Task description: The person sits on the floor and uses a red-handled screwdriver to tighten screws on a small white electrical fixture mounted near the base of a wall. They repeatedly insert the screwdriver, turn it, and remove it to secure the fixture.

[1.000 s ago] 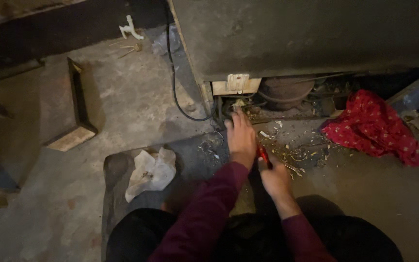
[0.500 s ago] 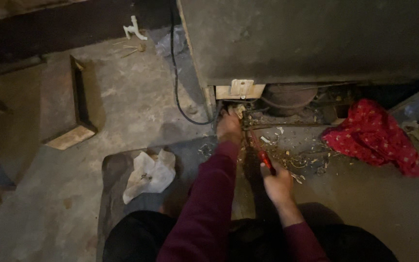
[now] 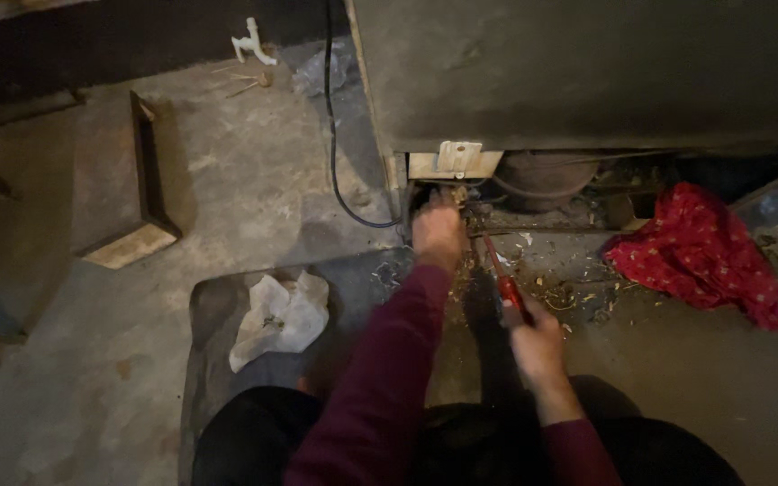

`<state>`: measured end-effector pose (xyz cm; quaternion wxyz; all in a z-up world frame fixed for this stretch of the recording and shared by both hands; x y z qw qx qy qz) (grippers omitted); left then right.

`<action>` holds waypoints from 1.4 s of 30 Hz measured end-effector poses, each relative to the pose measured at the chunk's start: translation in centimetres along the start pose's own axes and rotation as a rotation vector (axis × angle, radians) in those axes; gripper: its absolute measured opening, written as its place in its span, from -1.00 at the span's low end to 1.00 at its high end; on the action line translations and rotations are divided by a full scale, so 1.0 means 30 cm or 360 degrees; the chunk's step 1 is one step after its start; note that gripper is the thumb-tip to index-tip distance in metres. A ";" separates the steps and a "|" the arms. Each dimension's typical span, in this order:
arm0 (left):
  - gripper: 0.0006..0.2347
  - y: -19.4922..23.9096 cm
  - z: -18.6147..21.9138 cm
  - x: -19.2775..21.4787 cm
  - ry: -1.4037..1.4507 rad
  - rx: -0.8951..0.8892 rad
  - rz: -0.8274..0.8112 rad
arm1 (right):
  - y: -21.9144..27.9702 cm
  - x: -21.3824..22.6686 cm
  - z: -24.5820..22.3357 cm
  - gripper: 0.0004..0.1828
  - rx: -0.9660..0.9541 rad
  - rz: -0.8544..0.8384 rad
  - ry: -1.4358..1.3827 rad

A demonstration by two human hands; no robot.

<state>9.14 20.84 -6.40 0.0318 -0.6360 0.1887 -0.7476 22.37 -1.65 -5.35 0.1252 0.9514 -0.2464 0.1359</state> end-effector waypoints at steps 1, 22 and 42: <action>-0.46 0.003 0.006 0.028 0.0003 -0.0012 0.0092 | -0.002 -0.006 0.004 -0.59 -0.0033 -0.0038 -0.0087; -0.38 -0.048 -0.024 0.056 0.0164 0.0204 -0.0712 | 0.000 -0.038 0.011 -0.49 -0.0245 -0.0031 -0.0252; -0.53 -0.082 -0.045 -0.060 0.0300 0.0111 -0.0523 | -0.021 -0.053 0.072 -0.53 -0.0180 -0.0038 -0.0166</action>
Point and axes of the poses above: each hand's wrist, its own y-axis away from the middle knuckle, its own x-axis out of the back of the hand, z = x × y, the point moved 2 cm from there along -y, towards the middle knuckle, and after that the axes turned 8 degrees about -y, right-handed, at the moved point
